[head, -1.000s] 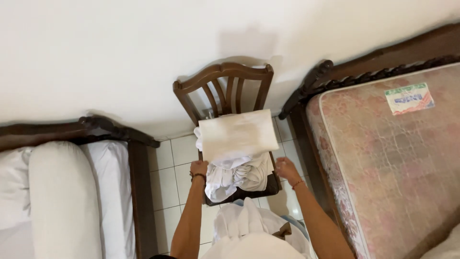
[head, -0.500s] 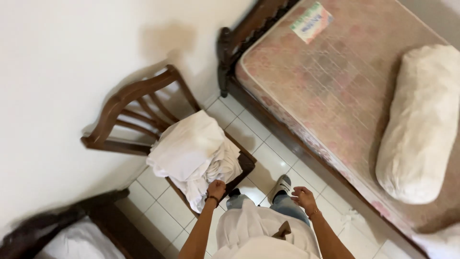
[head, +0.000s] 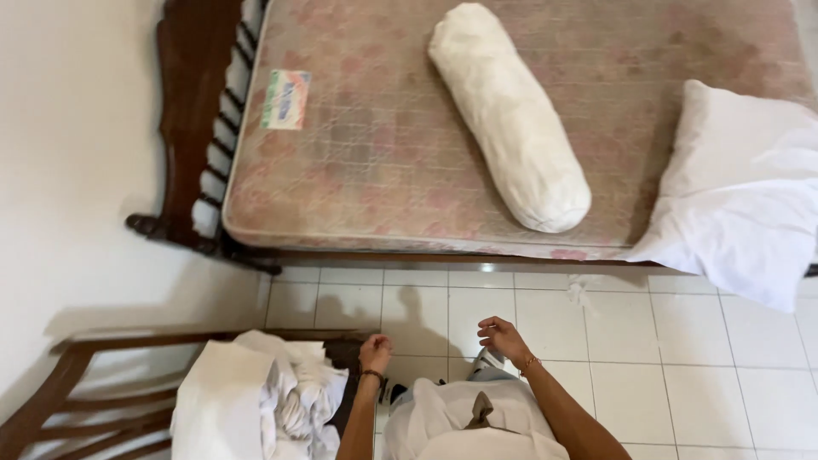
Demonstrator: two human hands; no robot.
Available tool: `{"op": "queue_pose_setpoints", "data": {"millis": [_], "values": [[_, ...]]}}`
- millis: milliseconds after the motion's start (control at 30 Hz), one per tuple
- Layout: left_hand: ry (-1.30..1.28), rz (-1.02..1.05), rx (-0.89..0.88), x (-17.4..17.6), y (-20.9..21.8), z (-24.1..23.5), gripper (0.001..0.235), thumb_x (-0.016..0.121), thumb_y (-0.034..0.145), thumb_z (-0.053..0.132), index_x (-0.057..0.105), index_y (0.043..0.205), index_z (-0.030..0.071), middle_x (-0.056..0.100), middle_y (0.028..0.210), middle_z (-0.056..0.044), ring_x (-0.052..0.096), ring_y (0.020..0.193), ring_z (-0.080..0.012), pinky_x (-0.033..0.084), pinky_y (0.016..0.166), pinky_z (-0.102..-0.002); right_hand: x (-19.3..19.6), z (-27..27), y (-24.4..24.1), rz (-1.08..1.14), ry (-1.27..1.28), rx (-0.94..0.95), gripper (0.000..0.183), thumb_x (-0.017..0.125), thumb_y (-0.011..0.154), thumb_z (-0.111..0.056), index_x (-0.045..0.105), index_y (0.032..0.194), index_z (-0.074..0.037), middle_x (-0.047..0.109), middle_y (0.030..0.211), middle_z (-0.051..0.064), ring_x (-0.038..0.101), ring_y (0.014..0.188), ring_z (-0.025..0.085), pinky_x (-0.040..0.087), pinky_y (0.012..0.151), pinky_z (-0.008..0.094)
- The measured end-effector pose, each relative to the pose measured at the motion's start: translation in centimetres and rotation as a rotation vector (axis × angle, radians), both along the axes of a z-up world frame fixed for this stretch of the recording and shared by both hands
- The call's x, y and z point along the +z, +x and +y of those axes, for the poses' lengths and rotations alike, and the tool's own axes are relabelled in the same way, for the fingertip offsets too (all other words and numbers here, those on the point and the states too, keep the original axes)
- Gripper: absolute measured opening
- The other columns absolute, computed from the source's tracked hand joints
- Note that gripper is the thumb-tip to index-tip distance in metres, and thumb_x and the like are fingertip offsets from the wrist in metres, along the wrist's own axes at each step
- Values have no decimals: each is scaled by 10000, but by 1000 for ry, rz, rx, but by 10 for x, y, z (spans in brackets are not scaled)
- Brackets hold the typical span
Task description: The person removes a pillowcase from a pillow and a cover from a cylindrical bolster pillow on a bed, gathering the used linens. They fold the covers, stack them on a chair, open a wooden wardrobe, and place the folded linens on a shelf.
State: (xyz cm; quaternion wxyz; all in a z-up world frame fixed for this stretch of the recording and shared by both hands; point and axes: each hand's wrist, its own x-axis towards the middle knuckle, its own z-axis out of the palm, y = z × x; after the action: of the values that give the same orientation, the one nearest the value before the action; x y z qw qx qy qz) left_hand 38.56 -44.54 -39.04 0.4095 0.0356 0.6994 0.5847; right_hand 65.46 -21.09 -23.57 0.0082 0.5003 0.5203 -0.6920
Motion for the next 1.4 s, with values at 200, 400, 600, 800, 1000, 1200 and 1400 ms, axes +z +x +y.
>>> {"op": "queue_pose_setpoints", "data": {"millis": [200, 400, 600, 800, 1000, 1200, 1400], "values": [[17, -9, -137, 44, 91, 117, 143, 596, 898, 3, 705, 990, 4, 730, 880, -62, 713, 792, -148, 626, 717, -282, 4, 78, 99, 58, -69, -339, 251, 555, 983, -164, 644, 1182, -41, 735, 1101, 125, 724, 930, 216, 590, 822, 333], [125, -32, -410, 64, 171, 221, 129, 626, 920, 42, 687, 1025, 1, 716, 875, -58, 694, 798, -157, 605, 756, -292, 17, 130, 165, 122, -45, -585, 242, 551, 984, -164, 641, 1167, -33, 740, 1085, 125, 737, 935, 220, 604, 863, 362], [-26, 178, -638, 110, 196, 300, 152, 667, 886, 93, 725, 1013, 35, 751, 858, -69, 703, 780, -144, 563, 754, -283, 26, 149, 197, 194, -78, -767, 230, 528, 990, -165, 644, 1150, -45, 733, 1063, 122, 728, 921, 224, 602, 852, 360], [-31, -33, -803, 78, 215, 389, 141, 664, 897, 110, 710, 985, 11, 744, 847, -57, 722, 756, -166, 571, 715, -294, 14, 169, 223, 123, -142, -914, 249, 522, 990, -185, 645, 1147, -36, 733, 1072, 122, 734, 932, 224, 600, 837, 370], [125, 2, -975, 61, 217, 522, 157, 652, 911, 107, 704, 1010, -3, 708, 804, -46, 658, 709, -132, 560, 687, -291, -6, 236, 260, 67, -172, -1093, 285, 549, 990, -190, 624, 1211, -27, 718, 1124, 146, 715, 982, 253, 596, 867, 380], [188, 116, -1127, 116, 215, 637, 166, 643, 923, 123, 707, 1009, -4, 721, 804, -50, 672, 728, -123, 554, 699, -282, -14, 320, 304, 146, -65, -1410, 365, 546, 999, -236, 562, 1288, -12, 628, 1240, 180, 652, 1097, 304, 581, 925, 423], [147, 218, -1140, 134, 208, 695, 187, 644, 944, 138, 716, 1053, 4, 748, 860, -57, 703, 786, -135, 566, 750, -282, -71, 383, 353, 186, -164, -1566, 592, 564, 964, -355, 470, 1482, -82, 439, 1528, 183, 496, 1319, 347, 505, 1015, 481]]}}
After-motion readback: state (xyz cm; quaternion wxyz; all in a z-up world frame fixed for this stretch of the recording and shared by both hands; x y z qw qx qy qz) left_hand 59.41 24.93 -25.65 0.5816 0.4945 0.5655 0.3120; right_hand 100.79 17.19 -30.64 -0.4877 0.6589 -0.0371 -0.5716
